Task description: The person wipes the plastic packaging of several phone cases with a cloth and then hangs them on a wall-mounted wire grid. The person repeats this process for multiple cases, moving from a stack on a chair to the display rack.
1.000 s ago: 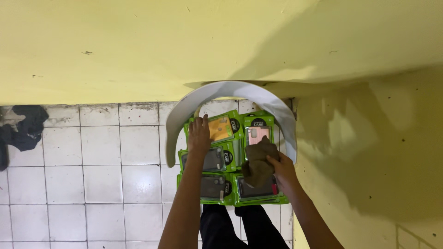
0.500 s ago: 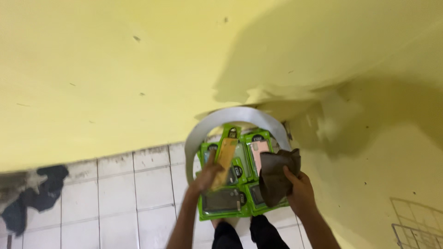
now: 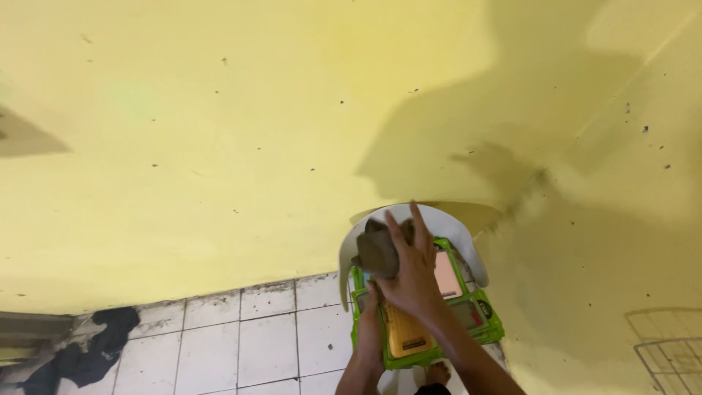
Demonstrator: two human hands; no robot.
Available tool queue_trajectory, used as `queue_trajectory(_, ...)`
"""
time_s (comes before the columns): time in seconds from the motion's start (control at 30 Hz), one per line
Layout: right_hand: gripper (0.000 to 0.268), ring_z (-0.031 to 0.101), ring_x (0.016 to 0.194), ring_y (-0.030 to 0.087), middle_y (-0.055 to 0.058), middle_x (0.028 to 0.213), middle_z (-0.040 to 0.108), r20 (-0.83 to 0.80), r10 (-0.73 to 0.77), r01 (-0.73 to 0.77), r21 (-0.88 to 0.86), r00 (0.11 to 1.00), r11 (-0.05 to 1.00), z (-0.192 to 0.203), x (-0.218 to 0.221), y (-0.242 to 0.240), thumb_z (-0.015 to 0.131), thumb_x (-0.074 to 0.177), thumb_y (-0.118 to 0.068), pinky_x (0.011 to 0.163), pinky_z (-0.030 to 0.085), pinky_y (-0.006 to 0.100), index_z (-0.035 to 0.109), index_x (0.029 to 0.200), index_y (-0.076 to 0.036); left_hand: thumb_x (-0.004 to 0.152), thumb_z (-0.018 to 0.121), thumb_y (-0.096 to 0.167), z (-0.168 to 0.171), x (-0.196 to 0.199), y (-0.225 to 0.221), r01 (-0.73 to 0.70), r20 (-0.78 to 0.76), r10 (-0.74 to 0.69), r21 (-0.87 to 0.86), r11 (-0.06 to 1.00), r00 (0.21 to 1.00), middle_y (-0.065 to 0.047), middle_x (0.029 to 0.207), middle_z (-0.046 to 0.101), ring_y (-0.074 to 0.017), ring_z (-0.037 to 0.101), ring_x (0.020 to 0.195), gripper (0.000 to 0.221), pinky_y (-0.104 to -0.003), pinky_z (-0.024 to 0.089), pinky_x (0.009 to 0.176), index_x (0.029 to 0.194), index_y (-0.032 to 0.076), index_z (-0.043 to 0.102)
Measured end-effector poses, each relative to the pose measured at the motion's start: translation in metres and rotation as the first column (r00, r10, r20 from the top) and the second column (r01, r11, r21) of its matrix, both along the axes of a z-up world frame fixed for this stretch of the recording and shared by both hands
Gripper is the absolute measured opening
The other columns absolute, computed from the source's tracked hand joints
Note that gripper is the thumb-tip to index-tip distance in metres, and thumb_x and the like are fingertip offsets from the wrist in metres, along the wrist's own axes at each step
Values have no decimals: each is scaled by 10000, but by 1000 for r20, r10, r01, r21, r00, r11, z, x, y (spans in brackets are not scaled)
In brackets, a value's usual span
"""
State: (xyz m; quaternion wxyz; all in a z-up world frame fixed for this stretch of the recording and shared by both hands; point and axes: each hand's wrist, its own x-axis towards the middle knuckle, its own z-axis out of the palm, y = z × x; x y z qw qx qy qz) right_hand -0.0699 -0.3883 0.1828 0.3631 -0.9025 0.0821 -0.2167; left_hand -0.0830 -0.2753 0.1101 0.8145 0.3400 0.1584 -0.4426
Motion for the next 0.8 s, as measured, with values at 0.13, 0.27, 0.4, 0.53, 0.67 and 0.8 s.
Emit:
queue_trajectory(0.13,727,47,1521,523,142,1725,91,-182,118,-148,-165,976,975,0,7,27,689,939,-191,1181,143,605,406,1609,-166,1012,257,586,22,14,12,-116,137,130,-102,988,982,-133,1512,542,-284,577,1344,711,-420,511,1077,1532,121,396)
queue_trajectory(0.27,525,116,1577,466,125,1715,230,-101,273,-278,-38,957,960,-12,-23,58,499,1077,-138,1275,154,569,415,1595,-118,1026,255,573,16,45,31,-282,206,311,-158,946,928,-160,1478,546,-297,586,1303,703,-426,512,1062,1510,91,427)
queue_trajectory(0.4,553,168,1569,424,177,1698,282,-95,307,-304,43,947,952,-39,-62,67,479,1027,-227,1238,200,521,446,1570,-127,1065,246,550,1,55,35,-334,197,358,-142,932,913,-245,1307,610,-350,640,1129,696,-460,545,979,1455,22,480)
queue_trajectory(0.53,583,550,1150,380,140,1552,527,-294,202,-66,416,934,907,-78,-75,29,424,1022,-349,989,476,466,408,1573,-160,1064,276,473,-3,63,41,-391,235,407,-110,914,883,-179,1252,631,-312,650,1058,583,-447,566,903,1455,79,456)
queue_trajectory(0.67,637,641,854,236,333,1171,689,-515,-42,394,600,856,696,-103,-62,-25,416,1102,-501,790,528,378,632,1319,57,1028,395,314,3,63,39,-335,386,301,22,942,872,-171,1358,607,-271,645,1157,534,-411,584,934,1544,188,346)
queue_trajectory(0.8,606,606,1128,291,241,1340,644,-304,-45,232,617,952,752,-99,-64,-4,408,1062,-462,965,502,401,505,1459,-14,1002,525,262,-2,32,5,-239,672,110,102,966,732,-124,1539,437,-290,592,1252,756,-437,545,1020,1611,236,79)
